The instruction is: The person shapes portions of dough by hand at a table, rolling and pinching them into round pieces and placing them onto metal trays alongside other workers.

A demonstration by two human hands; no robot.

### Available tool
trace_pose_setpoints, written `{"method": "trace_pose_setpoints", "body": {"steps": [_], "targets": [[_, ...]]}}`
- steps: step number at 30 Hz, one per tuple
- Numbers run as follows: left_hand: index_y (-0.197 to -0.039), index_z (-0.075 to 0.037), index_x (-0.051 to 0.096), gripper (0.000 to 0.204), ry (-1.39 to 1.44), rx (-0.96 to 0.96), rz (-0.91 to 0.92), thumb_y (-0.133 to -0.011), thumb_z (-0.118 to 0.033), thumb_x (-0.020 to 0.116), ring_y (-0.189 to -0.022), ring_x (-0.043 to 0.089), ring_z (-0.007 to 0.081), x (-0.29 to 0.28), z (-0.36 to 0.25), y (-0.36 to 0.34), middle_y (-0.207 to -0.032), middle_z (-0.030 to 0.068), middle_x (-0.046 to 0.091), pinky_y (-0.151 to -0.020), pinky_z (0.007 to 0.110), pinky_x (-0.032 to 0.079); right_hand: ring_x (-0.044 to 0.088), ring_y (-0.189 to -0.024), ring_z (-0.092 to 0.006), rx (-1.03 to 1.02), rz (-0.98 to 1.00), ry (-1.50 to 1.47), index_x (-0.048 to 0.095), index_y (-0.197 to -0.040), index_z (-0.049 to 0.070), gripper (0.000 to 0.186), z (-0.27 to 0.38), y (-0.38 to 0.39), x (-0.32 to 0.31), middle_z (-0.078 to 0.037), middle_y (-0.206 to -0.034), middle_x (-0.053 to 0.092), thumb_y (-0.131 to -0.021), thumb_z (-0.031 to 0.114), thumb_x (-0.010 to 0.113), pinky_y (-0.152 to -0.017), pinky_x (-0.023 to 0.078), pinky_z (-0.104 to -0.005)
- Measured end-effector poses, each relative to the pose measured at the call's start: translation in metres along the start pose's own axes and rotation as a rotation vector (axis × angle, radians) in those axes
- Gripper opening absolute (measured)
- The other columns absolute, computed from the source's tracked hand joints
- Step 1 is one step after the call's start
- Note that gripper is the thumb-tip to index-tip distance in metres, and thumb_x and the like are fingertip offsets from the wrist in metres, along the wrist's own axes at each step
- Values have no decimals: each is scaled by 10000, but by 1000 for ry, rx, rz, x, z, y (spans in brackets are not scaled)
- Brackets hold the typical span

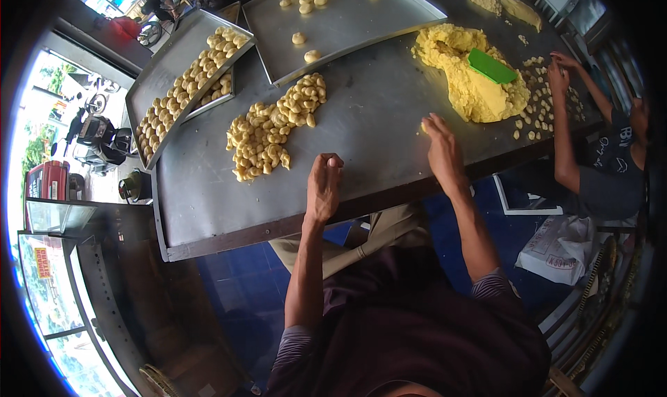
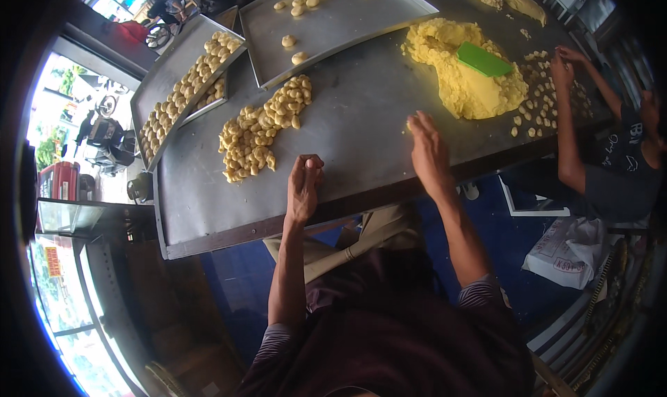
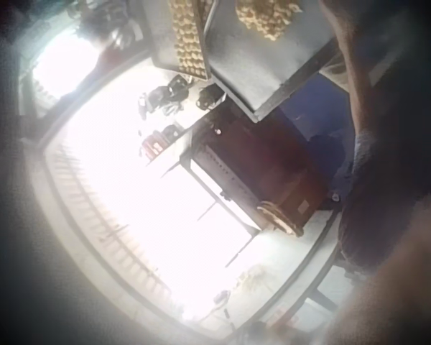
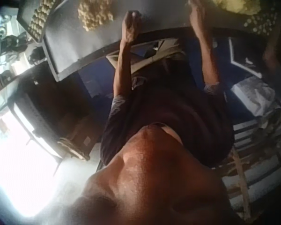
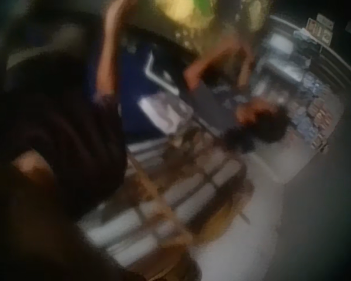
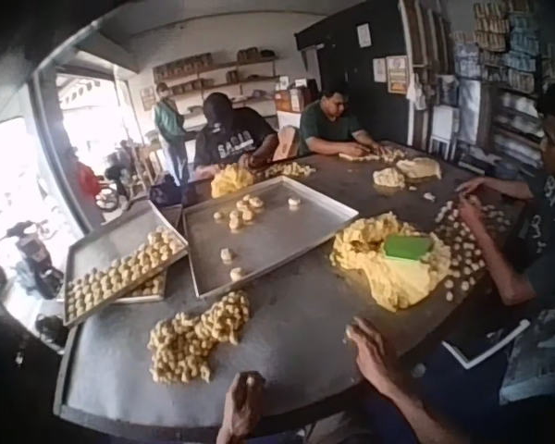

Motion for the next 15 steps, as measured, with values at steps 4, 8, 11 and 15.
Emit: {"method": "trace_pose_setpoints", "body": {"steps": [4, 8, 11, 15], "targets": [[-1057, -13, 582, 368, 138, 56, -56, -1049, -345, 423, -724, 479, 118, 2, -10, 0, -869, 49, 545, -701, 281, 438, 466, -1309, -367, -245, 209, -69, 607, -1217, -29, 432, 42, 19, 6, -176, -1354, 549, -817, -128, 480, -1048, 458, -396], [-1036, -9, 572, 377, -42, 105, -36, -1050, -351, 415, -723, 482, 122, 6, -23, 3, -872, 54, 551, -691, 293, 439, 496, -1297, -305, -229, 358, -220, 631, -1216, 20, 488, 25, 40, -19, -135, -1342, 571, -796, -150, 453, -1039, 465, -379], [-1021, -6, 571, 333, -131, 55, -24, -1040, -315, 449, -763, 521, 162, 4, -17, 6, -881, 83, 569, -718, 311, 447, 531, -1263, -288, -220, 404, -254, 648, -1205, 49, 514, 17, 58, -33, -119, -1325, 589, -786, -166, 441, -1026, 473, -376], [-1010, -13, 576, 205, -403, 439, -14, -986, -214, 538, -868, 553, 268, 18, -29, 11, -831, 110, 581, -798, 376, 446, 553, -1215, -350, -51, 240, -252, 619, -1223, 10, 480, -1, 43, -36, -173, -1310, 584, -807, -157, 447, -997, 479, -403]]}}
Point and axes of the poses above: each hand's wrist, its own y-axis away from the middle knuckle, its own x-axis out of the palm, z = x × y, the point moved 5 cm from there along -y, towards the middle knuckle
